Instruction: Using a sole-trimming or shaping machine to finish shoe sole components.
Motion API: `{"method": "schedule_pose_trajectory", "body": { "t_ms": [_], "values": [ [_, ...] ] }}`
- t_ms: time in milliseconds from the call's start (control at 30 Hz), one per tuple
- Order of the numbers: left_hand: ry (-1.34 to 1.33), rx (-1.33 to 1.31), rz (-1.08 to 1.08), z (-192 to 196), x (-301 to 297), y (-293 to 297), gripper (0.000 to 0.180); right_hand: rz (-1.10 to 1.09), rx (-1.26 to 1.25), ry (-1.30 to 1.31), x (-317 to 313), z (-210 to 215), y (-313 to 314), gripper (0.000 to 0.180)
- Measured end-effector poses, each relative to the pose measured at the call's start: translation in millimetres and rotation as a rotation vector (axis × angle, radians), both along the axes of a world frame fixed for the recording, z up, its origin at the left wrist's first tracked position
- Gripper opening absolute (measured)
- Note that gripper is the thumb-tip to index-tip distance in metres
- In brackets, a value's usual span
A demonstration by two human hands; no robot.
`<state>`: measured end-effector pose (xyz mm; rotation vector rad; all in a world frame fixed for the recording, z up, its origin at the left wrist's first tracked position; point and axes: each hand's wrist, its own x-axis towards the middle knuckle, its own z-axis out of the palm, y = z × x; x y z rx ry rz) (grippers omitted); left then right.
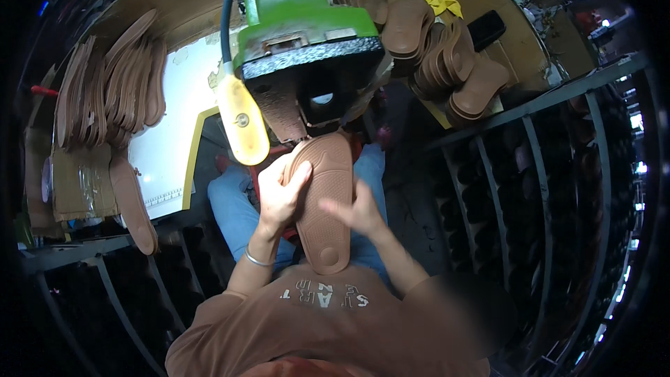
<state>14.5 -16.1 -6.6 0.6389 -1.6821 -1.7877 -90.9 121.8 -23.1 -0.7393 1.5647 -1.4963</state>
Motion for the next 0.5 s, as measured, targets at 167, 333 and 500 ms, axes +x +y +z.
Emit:
{"method": "schedule_pose_trajectory", "body": {
  "t_ms": [167,333,500],
  "values": [
    [0.115,0.259,0.134,7.2,6.1,19.3,0.031,0.178,0.249,-0.112,17.8,-9.2,87.3,0.041],
    [0.245,0.408,0.091,-0.2,5.7,24.7,0.042,-0.254,0.174,-0.12,-22.7,17.7,127.3,0.024],
    [0.237,0.385,0.052,9.5,-7.6,18.6,0.043,-0.509,0.087,-0.004,-75.7,54.2,100.3,0.022]
  ]
}}
